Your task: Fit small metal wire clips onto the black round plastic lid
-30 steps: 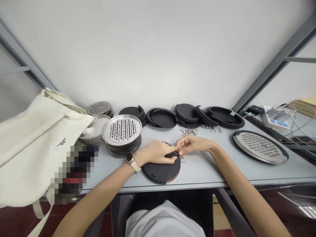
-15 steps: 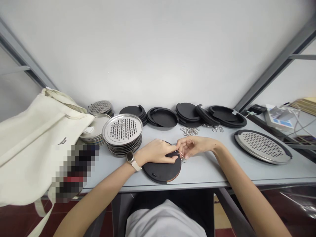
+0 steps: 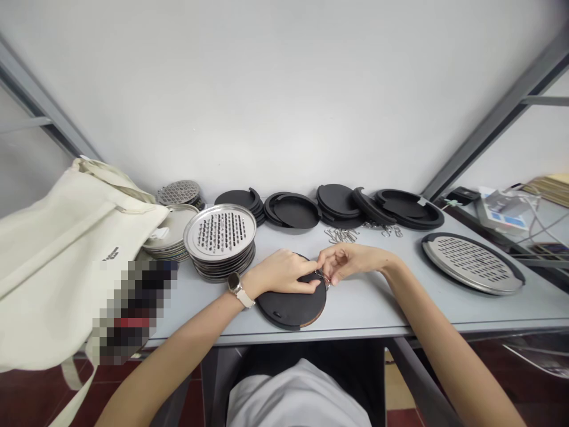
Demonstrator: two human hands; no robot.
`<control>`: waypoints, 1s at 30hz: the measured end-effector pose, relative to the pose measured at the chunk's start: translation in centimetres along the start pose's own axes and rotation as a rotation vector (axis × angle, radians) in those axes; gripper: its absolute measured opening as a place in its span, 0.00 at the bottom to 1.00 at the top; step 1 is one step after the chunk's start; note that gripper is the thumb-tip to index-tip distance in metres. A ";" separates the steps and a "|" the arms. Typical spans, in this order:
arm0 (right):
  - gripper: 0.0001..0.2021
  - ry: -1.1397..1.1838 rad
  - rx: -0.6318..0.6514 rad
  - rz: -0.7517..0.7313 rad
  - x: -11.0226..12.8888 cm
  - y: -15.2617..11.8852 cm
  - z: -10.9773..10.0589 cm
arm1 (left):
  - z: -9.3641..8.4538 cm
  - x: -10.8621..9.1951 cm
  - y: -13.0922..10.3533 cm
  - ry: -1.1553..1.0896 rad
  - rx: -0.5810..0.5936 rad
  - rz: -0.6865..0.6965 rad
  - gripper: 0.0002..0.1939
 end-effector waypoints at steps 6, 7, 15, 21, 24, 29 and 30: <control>0.18 -0.001 -0.010 -0.002 0.0 0.1 -0.1 | 0.1 0.2 0.0 -0.019 -0.010 -0.005 0.12; 0.18 0.000 -0.009 -0.004 -0.1 0.1 -0.1 | 0.1 0.2 0.0 -0.024 -0.012 -0.005 0.12; 0.19 -0.011 -0.016 0.003 -0.1 0.1 -0.1 | 0.0 0.4 -0.1 -0.107 -0.018 -0.033 0.14; 0.20 -0.043 -0.028 0.028 -0.1 0.1 -0.2 | -0.1 0.4 -0.1 -0.156 -0.022 -0.054 0.15; 0.20 -0.041 -0.029 0.028 -0.1 0.1 -0.2 | -0.1 0.5 0.0 -0.170 -0.024 -0.058 0.15; 0.19 -0.033 -0.030 0.020 0.0 0.1 -0.1 | -0.1 0.5 -0.1 -0.174 -0.020 -0.065 0.15; 0.19 -0.030 -0.027 0.020 0.0 0.1 0.0 | -0.1 0.5 -0.1 -0.174 -0.020 -0.065 0.15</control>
Point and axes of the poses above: each hand's wrist, its own y-axis towards the middle knuckle, its own z-axis out of the palm, x = y × z, the point moved 5 cm from there along y, towards the middle knuckle, and after that the axes turned 1 degree about x, right-handed, at the moved point
